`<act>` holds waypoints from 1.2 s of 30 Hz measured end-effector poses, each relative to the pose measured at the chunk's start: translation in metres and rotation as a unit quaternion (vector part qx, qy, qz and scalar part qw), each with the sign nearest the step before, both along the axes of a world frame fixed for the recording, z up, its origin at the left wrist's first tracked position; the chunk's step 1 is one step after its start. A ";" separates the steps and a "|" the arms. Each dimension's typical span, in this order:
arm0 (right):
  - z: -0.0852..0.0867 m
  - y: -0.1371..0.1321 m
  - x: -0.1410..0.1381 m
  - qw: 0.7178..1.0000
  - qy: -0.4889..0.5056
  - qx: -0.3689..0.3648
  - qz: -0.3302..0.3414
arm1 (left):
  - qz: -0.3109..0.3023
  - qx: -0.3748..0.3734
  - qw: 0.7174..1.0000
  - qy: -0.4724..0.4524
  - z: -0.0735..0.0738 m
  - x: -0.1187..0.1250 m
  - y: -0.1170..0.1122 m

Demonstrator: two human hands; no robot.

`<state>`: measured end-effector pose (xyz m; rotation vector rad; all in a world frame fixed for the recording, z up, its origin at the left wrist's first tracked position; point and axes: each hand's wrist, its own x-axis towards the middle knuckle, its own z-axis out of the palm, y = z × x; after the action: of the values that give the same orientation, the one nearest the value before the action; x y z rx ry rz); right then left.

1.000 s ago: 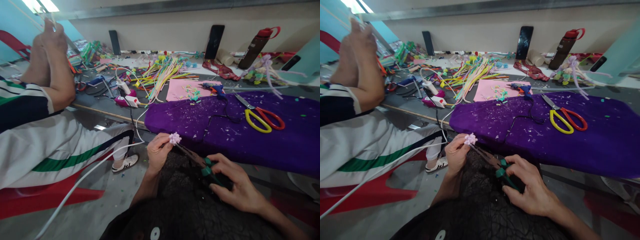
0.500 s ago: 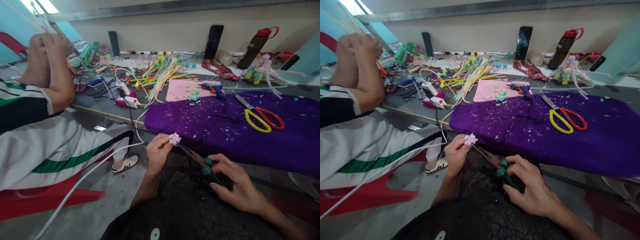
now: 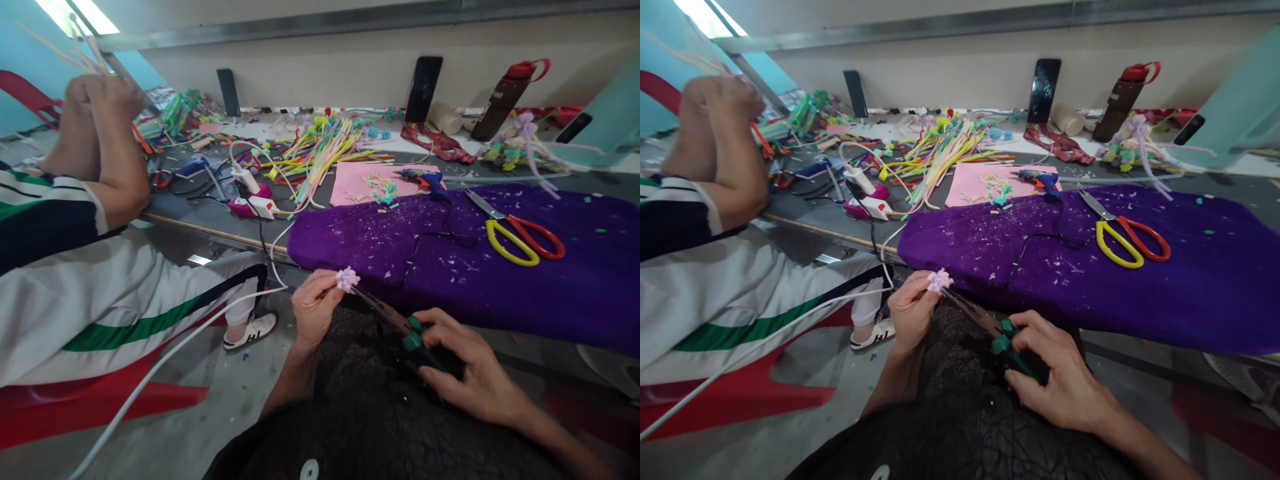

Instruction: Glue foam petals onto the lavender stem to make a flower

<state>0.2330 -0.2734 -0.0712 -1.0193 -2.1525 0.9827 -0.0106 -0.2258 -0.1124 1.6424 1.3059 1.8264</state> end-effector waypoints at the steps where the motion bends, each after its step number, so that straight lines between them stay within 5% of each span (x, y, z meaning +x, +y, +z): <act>1: 0.000 0.000 0.000 1.000 -0.001 0.001 0.000 | 0.001 0.003 1.000 0.004 0.000 0.000 0.000; 12: -0.001 0.000 0.000 1.000 -0.014 0.005 0.000 | 0.002 0.039 0.998 0.048 0.003 -0.002 0.000; 27: -0.013 -0.001 0.001 0.991 -0.068 0.117 -0.007 | -0.002 0.058 0.996 0.070 0.001 -0.005 0.001; 36: -0.008 0.001 0.003 0.998 -0.035 0.041 0.032 | -0.021 0.065 0.996 0.064 -0.001 -0.006 0.001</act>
<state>0.2359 -0.2722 -0.0790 -0.9640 -2.2766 0.8931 -0.0168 -0.2250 -0.1139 1.8673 1.2156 1.8432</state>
